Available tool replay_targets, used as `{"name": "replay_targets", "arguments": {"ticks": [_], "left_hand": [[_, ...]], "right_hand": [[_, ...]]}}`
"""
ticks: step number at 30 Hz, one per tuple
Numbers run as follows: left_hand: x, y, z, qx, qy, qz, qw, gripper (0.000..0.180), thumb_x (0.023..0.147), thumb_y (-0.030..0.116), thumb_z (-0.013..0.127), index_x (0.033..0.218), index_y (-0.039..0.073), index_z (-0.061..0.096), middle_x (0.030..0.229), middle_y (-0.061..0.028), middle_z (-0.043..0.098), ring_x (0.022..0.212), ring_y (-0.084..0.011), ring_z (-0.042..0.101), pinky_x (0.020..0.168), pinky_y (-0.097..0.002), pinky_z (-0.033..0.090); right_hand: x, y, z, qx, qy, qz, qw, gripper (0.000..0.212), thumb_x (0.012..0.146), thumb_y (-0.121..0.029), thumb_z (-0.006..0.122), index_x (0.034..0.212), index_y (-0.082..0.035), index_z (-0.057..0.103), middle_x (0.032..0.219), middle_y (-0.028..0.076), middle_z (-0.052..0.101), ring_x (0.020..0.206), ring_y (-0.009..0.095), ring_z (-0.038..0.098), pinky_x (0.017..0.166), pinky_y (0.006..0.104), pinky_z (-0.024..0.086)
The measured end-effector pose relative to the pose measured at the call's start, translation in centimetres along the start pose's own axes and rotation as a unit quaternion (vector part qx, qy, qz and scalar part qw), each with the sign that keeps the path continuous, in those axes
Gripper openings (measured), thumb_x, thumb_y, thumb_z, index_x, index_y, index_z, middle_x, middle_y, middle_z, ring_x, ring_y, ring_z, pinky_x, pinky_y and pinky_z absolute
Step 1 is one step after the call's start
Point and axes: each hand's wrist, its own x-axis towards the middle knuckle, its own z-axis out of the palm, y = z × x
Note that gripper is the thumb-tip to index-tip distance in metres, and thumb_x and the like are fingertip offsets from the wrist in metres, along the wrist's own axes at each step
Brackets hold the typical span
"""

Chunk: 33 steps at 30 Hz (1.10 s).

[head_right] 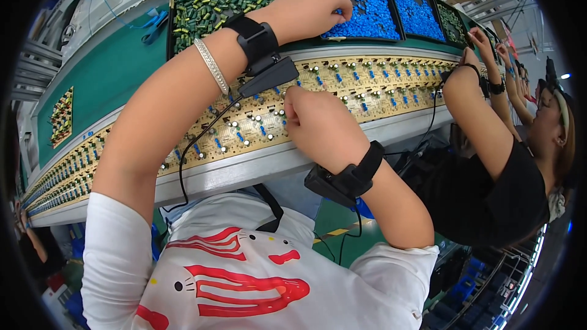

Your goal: The person assembles circuit boards by hand, picking up green capacitors and blue components from trays and inserting them into designated slots. They handle the items one at a time, repeating the process along the length of the boards.

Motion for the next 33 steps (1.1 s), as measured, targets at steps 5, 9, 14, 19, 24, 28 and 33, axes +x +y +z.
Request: {"name": "replay_targets", "arguments": {"ticks": [5,9,14,19,24,28,33], "left_hand": [[-0.6,0.2,-1.1,-0.003,0.008,0.004,1.000,0.014,0.084,0.011,0.062,0.091,0.012,0.074,0.090,-0.0105,0.072,0.089,-0.0312,0.069,0.077,-0.0425,0.056],[-1.4,0.6,-2.7,-0.029,0.014,0.020,0.999,0.014,0.084,0.013,0.062,0.091,0.011,0.074,0.088,-0.0114,0.072,0.088,-0.0314,0.069,0.076,-0.0424,0.056],[-3.5,0.5,-4.8,-0.055,-0.023,0.027,0.998,0.017,0.087,0.015,0.066,0.099,0.004,0.072,0.089,-0.0121,0.072,0.084,-0.0292,0.069,0.077,-0.0364,0.055],[-6.1,-0.1,-7.1,-0.072,-0.042,0.031,0.996,0.015,0.088,0.011,0.067,0.098,0.000,0.069,0.090,-0.0131,0.071,0.084,-0.0270,0.069,0.076,-0.0352,0.054],[-8.1,-0.5,-8.7,-0.095,-0.063,-0.009,0.993,0.014,0.089,0.011,0.067,0.098,0.000,0.069,0.090,-0.0128,0.071,0.084,-0.0259,0.068,0.076,-0.0345,0.054],[-9.5,-0.1,-9.1,-0.123,-0.062,-0.032,0.990,0.017,0.086,0.010,0.063,0.097,0.001,0.071,0.086,-0.0148,0.070,0.079,-0.0290,0.068,0.074,-0.0369,0.054],[-10.7,1.1,-9.4,-0.145,-0.103,-0.057,0.982,0.017,0.084,0.009,0.063,0.097,0.001,0.071,0.084,-0.0140,0.069,0.075,-0.0277,0.066,0.070,-0.0362,0.053]], "right_hand": [[0.1,-0.1,0.0,-0.012,0.022,-0.015,1.000,0.014,0.077,0.000,0.067,0.085,-0.001,0.056,0.070,0.013,0.064,0.068,0.029,0.068,0.063,0.0357,0.052],[0.0,-0.1,-0.1,-0.001,0.018,-0.016,1.000,0.013,0.077,0.000,0.066,0.085,-0.001,0.056,0.071,0.013,0.064,0.068,0.028,0.068,0.063,0.0356,0.052],[-0.1,0.0,0.1,0.008,0.023,-0.022,0.999,0.013,0.078,0.001,0.066,0.085,-0.001,0.055,0.071,0.013,0.064,0.067,0.028,0.067,0.063,0.0355,0.052],[-0.2,0.1,0.2,0.009,0.026,-0.028,0.999,0.013,0.078,0.001,0.066,0.084,-0.001,0.055,0.070,0.013,0.063,0.067,0.028,0.068,0.062,0.0358,0.052],[-0.1,0.0,0.2,0.007,0.022,-0.023,0.999,0.013,0.078,0.001,0.066,0.084,-0.001,0.054,0.070,0.013,0.064,0.068,0.029,0.068,0.062,0.0361,0.052],[0.0,-0.1,0.1,0.006,0.020,-0.025,0.999,0.013,0.078,0.001,0.065,0.085,-0.001,0.054,0.070,0.014,0.064,0.069,0.030,0.068,0.063,0.0369,0.052],[-0.1,-0.1,0.2,-0.007,0.026,-0.038,0.999,0.014,0.078,0.000,0.065,0.085,-0.002,0.053,0.070,0.014,0.064,0.069,0.032,0.067,0.062,0.0387,0.052]]}}
